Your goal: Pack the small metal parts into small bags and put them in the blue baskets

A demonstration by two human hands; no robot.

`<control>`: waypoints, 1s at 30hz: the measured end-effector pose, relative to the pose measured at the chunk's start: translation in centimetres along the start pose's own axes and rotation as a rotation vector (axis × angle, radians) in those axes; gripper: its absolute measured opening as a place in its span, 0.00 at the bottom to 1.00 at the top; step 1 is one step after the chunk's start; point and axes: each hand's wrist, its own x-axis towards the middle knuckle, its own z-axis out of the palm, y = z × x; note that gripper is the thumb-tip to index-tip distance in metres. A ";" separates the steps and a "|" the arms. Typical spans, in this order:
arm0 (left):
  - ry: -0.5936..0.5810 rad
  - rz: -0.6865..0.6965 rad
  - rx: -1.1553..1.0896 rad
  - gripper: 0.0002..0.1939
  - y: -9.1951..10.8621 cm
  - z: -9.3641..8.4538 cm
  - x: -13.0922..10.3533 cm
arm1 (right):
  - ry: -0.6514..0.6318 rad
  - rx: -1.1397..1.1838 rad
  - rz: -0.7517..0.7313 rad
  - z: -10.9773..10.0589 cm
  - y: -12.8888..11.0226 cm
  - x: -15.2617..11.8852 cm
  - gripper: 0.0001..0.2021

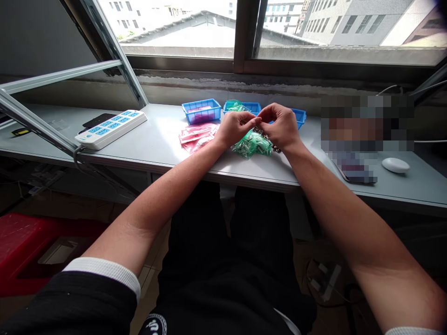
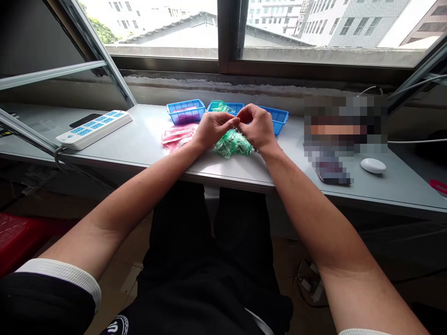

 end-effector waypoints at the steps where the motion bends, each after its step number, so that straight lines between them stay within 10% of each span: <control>1: -0.001 -0.006 -0.007 0.19 -0.1 0.0 0.0 | -0.021 -0.007 -0.010 0.0 0.2 0.1 0.13; 9: -0.004 -0.083 -0.057 0.07 -1.2 0.3 0.3 | 0.015 -0.133 -0.007 0.5 1.2 0.7 0.10; 30: 0.029 0.015 0.019 0.16 -1.3 0.3 0.2 | -0.062 -0.198 -0.021 0.2 1.3 0.8 0.06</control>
